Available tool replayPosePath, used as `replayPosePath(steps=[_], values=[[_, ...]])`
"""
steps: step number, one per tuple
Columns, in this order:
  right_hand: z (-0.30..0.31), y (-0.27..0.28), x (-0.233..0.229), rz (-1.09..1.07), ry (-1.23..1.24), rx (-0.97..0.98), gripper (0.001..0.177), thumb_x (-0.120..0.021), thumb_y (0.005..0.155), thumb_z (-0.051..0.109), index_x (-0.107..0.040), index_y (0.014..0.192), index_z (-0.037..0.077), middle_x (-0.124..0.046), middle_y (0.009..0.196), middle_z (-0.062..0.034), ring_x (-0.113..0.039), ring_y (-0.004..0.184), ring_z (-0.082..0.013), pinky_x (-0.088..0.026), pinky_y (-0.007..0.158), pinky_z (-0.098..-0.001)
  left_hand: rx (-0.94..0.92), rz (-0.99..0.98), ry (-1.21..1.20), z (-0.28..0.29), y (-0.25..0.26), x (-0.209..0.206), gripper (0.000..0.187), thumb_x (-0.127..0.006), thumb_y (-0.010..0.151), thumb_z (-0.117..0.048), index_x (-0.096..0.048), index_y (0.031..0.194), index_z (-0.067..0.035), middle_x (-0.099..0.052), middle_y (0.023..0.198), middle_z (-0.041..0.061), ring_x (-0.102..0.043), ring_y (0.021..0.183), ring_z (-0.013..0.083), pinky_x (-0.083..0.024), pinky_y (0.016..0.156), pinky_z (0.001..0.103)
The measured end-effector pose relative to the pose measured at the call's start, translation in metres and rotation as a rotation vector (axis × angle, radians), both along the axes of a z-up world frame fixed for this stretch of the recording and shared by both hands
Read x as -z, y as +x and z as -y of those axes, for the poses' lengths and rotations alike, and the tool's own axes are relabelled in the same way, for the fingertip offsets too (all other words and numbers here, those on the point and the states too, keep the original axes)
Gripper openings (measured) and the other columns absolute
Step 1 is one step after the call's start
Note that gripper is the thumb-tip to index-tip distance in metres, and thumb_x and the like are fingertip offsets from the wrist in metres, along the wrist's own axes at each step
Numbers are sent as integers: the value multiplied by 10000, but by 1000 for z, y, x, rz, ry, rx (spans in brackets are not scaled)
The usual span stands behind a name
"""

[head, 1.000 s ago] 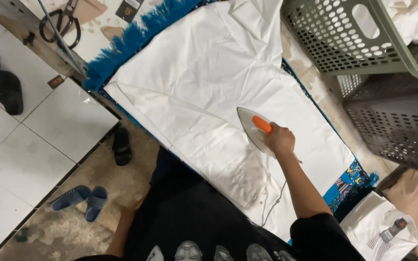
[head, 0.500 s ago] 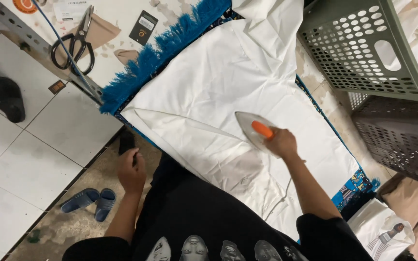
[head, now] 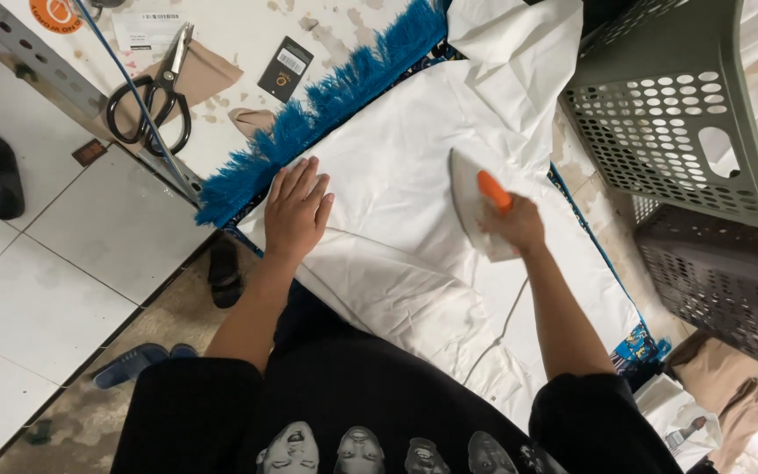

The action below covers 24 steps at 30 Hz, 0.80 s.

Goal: The person irons a white shirt on a patterned blue mat. They repeatedly spray the shirt with water from a spray bottle and use an iron to smooth the fabric, adjusting the shirt's position multiple times.

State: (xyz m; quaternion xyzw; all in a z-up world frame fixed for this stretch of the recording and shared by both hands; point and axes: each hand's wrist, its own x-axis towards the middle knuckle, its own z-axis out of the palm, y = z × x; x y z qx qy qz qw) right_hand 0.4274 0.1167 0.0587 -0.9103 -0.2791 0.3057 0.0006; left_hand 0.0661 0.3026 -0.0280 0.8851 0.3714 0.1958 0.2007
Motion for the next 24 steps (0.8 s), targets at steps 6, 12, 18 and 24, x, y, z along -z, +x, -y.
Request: replayPosePath(steps=[6,12,18,24], values=[[32,-55,39,167,-121,-344,413,-739,770,346,-765,1154,197,-772,867,-165,-770,871,-403,-633,797,-493,-234,-48,42,-7,4,4,316,-619,1058,-391,-743,1245,-169,-646,1366,80,-571,1309,256,-418,1073,442],[-70,46,53,341,-2,-140,488,-720,883,474,-720,1266,172,-748,957,-194,-738,923,-436,-601,778,-555,-221,9,9,-17,-5,13,206,-655,1040,-281,-757,1195,-192,-661,1336,78,-596,1245,253,-438,989,412],[-83,-22,14,-93,103,-117,510,-688,832,382,-724,1207,38,-717,988,-308,-684,986,-540,-544,840,-632,-226,-41,-16,-26,-4,8,150,-759,961,-277,-826,1086,-228,-737,1230,56,-682,1069,207,-522,839,346],[-66,-75,38,240,-16,-377,509,-724,825,327,-727,1267,76,-744,889,-267,-748,861,-469,-625,750,-547,-281,-50,17,-33,4,21,118,-836,847,-289,-853,964,-291,-776,1125,29,-701,934,189,-532,726,294]])
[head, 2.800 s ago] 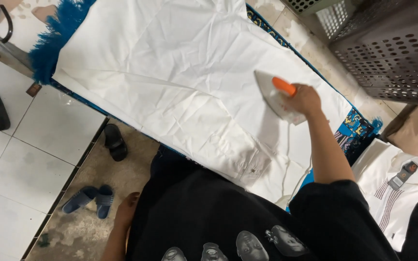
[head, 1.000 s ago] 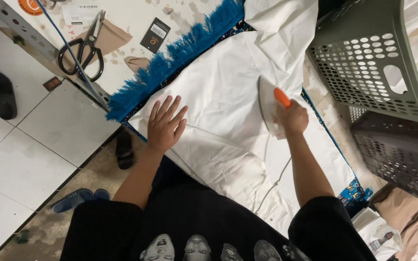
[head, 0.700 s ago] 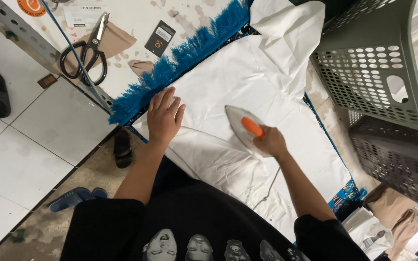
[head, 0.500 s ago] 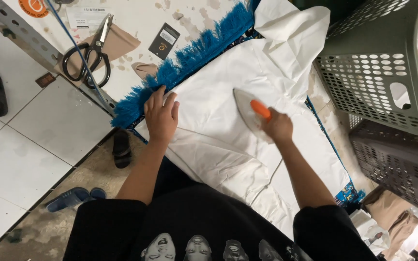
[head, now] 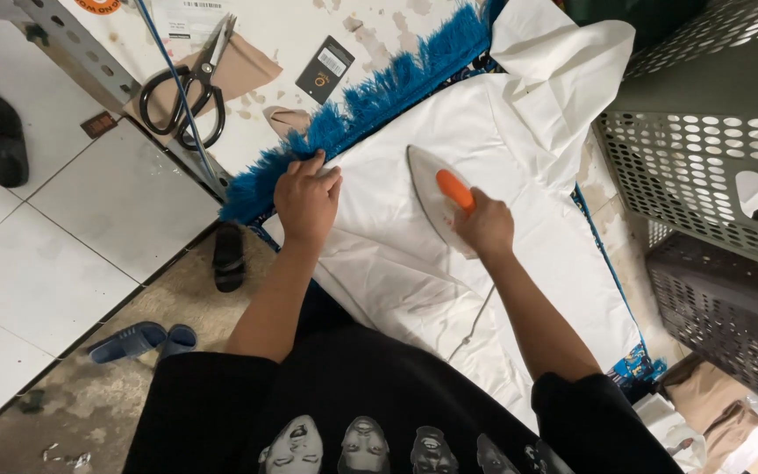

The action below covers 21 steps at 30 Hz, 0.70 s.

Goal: The person irons a white shirt on a patterned blue mat. They repeatedly spray the shirt with water from a spray bottle and use an iron to smooth the fabric, adjusting the shirt's position multiple times.

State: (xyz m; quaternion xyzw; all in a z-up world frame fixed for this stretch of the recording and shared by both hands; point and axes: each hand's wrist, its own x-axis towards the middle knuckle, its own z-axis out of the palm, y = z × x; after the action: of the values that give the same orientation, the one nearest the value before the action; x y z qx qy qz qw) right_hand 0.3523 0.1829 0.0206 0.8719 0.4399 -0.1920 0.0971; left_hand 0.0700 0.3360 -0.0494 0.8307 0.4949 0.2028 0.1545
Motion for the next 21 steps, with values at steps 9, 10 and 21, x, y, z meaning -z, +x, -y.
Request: replayPosePath(steps=[9,10,21], values=[[-19,45,-21,-242,-76,61,414,-666,835,309,-756,1168,80,-758,980,-234,-715,992,-480,-572,865,-600,50,-65,40,0,0,-15,124,-847,872,-292,-856,994,-272,-770,1132,34,-696,950,174,-569,784,220],[5,36,-26,-246,-85,63,414,-666,835,309,-756,1168,80,-758,980,-234,-715,992,-480,-572,865,-600,51,-69,31,-1,0,-18,124,-847,872,-292,-856,994,-272,-770,1132,34,-696,950,174,-569,784,220],[252,96,-28,-40,-411,119,276,-621,758,345,-769,886,150,-770,762,-123,-777,818,-355,-623,770,-451,54,-145,-13,-1,0,-26,100,-786,966,-318,-853,1035,-292,-758,1163,37,-668,1015,181,-577,716,201]])
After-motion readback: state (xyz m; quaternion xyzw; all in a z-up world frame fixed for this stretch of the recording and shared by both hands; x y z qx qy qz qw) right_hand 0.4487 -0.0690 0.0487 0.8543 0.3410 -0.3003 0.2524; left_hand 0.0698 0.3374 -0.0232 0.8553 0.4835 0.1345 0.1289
